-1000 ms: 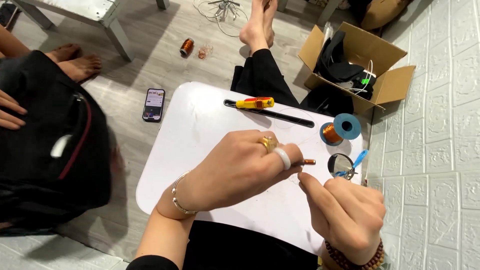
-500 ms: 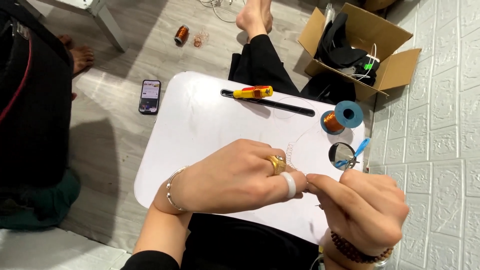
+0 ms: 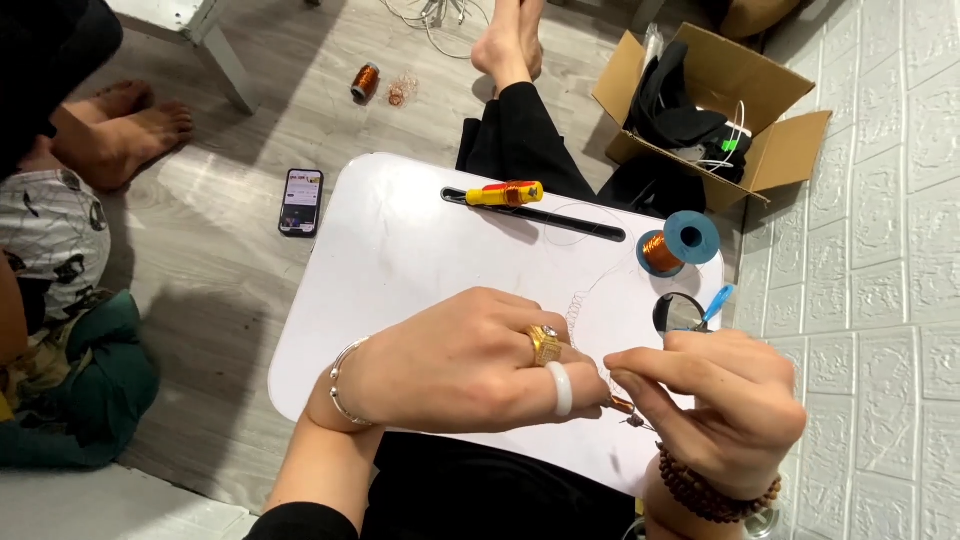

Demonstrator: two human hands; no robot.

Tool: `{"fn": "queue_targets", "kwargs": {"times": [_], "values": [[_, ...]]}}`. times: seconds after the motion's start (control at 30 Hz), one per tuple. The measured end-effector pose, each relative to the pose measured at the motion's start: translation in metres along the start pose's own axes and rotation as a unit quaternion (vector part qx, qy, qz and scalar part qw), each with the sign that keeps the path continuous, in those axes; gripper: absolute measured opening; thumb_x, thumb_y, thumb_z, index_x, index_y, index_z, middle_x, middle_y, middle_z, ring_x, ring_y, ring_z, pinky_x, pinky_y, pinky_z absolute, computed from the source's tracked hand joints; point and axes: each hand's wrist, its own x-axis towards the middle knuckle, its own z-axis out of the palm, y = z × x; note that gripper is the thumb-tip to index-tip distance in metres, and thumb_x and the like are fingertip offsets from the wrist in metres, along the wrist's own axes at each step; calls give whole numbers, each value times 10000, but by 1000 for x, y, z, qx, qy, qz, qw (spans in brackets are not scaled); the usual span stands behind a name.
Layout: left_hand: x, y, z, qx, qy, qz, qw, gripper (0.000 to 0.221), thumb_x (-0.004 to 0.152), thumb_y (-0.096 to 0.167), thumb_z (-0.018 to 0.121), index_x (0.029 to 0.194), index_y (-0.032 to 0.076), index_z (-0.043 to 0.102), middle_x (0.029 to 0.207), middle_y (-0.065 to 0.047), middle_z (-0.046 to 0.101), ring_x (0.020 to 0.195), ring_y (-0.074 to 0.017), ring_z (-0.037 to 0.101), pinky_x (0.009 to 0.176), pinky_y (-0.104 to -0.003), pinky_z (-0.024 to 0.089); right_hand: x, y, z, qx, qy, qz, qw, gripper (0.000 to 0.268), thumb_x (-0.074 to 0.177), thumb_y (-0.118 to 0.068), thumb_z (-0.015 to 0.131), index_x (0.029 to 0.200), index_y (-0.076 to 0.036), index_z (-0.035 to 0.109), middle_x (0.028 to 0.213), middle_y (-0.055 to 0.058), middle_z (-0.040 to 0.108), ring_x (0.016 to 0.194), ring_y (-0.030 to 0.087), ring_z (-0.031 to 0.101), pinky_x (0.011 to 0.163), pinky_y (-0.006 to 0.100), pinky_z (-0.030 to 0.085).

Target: Winding thin copper wire around small electronic components and cutting the wire to finish the assembly.

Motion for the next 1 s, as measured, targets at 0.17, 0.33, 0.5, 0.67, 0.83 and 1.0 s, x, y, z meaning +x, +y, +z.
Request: {"fn": "queue_targets", "kwargs": {"times": [0.17, 0.33, 0.5, 0.67, 0.83, 1.0], "values": [[0, 2, -1, 10, 14, -1, 1000, 114, 905, 60, 735, 993, 37, 666, 781, -56, 670, 657, -186, 558, 617, -321, 459, -2, 5, 3, 44, -5, 1, 999, 116, 670, 65, 691, 781, 33, 693, 493, 10, 558, 399, 56, 387, 405, 192, 274], [3, 5, -2, 4, 59, -50, 997, 111, 930, 112, 722, 1005, 58, 660, 708, 6, 635, 613, -123, 572, 567, -271, 458, 0, 1, 9, 44, 28, 34, 998, 116, 655, 68, 687, 769, 47, 682, 581, 62, 642, 429, 82, 431, 424, 193, 324], [-1, 3, 0, 15, 54, -39, 998, 146, 927, 115, 730, 1035, 61, 648, 740, -6, 678, 642, -134, 615, 584, -270, 482, -3, 3, 11, 45, 49, 42, 997, 148, 655, 90, 680, 795, 43, 686, 624, 81, 674, 439, 78, 438, 428, 184, 325], [-2, 1, 3, 44, 5, -65, 997, 162, 943, 121, 709, 972, 62, 561, 666, -25, 605, 575, -159, 591, 585, -303, 464, -3, 11, 14, 24, 68, 41, 997, 140, 699, 112, 699, 822, 48, 692, 608, 63, 630, 453, 71, 370, 440, 192, 282], [1, -8, 10, 69, -78, -149, 983, 189, 961, 208, 644, 1020, 49, 561, 620, -41, 636, 559, -192, 647, 476, -335, 442, 2, 8, 15, -74, 73, -4, 995, 108, 738, 90, 733, 838, 73, 696, 522, 37, 556, 423, 86, 342, 426, 228, 247], [2, -16, 13, 98, -33, -132, 986, 111, 960, 182, 647, 1009, 82, 640, 584, -28, 597, 530, -146, 602, 469, -310, 408, -7, 0, 15, -119, 95, -35, 988, 55, 753, 50, 751, 767, 50, 698, 481, 0, 493, 399, 78, 315, 415, 236, 241]]}}
